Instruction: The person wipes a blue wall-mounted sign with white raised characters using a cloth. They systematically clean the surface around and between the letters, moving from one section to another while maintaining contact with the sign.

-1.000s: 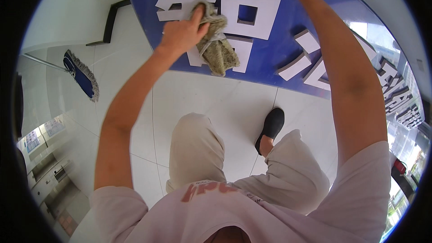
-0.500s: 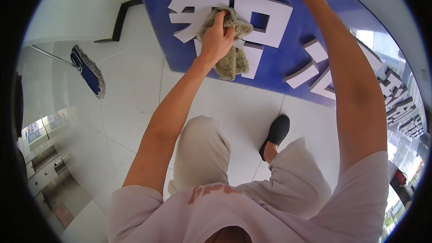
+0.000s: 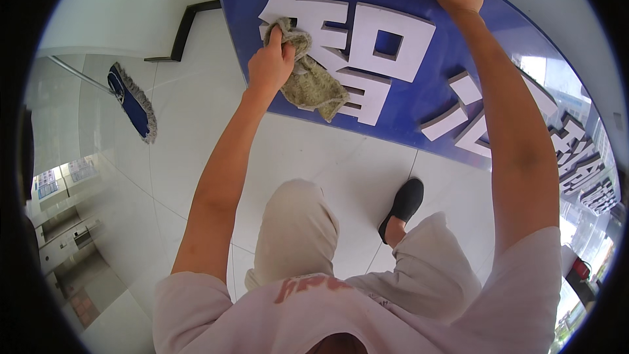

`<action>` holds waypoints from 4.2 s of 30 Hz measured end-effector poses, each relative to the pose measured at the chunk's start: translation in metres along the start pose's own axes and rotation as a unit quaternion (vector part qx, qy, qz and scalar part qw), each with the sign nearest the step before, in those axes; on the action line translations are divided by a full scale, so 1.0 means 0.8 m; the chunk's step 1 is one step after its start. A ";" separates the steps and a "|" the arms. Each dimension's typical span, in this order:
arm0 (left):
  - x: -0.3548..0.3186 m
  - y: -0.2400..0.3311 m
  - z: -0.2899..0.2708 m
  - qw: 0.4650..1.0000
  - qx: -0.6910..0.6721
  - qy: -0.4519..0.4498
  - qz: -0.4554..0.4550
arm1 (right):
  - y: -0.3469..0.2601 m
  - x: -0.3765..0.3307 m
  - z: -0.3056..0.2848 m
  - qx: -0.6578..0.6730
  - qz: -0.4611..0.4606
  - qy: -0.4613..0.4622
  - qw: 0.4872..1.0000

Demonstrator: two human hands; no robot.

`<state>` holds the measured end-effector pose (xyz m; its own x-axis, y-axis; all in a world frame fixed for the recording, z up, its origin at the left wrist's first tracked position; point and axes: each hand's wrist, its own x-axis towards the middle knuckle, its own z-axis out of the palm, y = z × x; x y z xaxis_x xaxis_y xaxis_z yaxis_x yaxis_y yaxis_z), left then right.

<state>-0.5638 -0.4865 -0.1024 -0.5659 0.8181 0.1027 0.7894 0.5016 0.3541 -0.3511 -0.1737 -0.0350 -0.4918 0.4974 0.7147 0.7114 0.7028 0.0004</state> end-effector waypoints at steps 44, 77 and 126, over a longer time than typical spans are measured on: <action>0.010 -0.046 -0.047 0.987 0.157 -0.005 0.038 | -0.025 -0.003 -0.014 0.064 0.030 -0.023 0.997; -0.016 -0.012 -0.050 0.711 -0.652 0.254 -0.073 | 0.022 -0.004 0.005 -0.064 0.041 -0.071 0.995; -0.201 0.061 -0.063 0.859 -0.456 -0.210 -0.099 | -0.019 -0.254 -0.079 0.080 0.012 0.025 0.996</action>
<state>-0.4465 -0.6076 -0.0550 -0.3803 0.8679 -0.3196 0.0641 0.3695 0.9270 -0.2299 -0.3175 -0.1357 -0.4476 0.4913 0.7472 0.6310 0.7656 -0.1254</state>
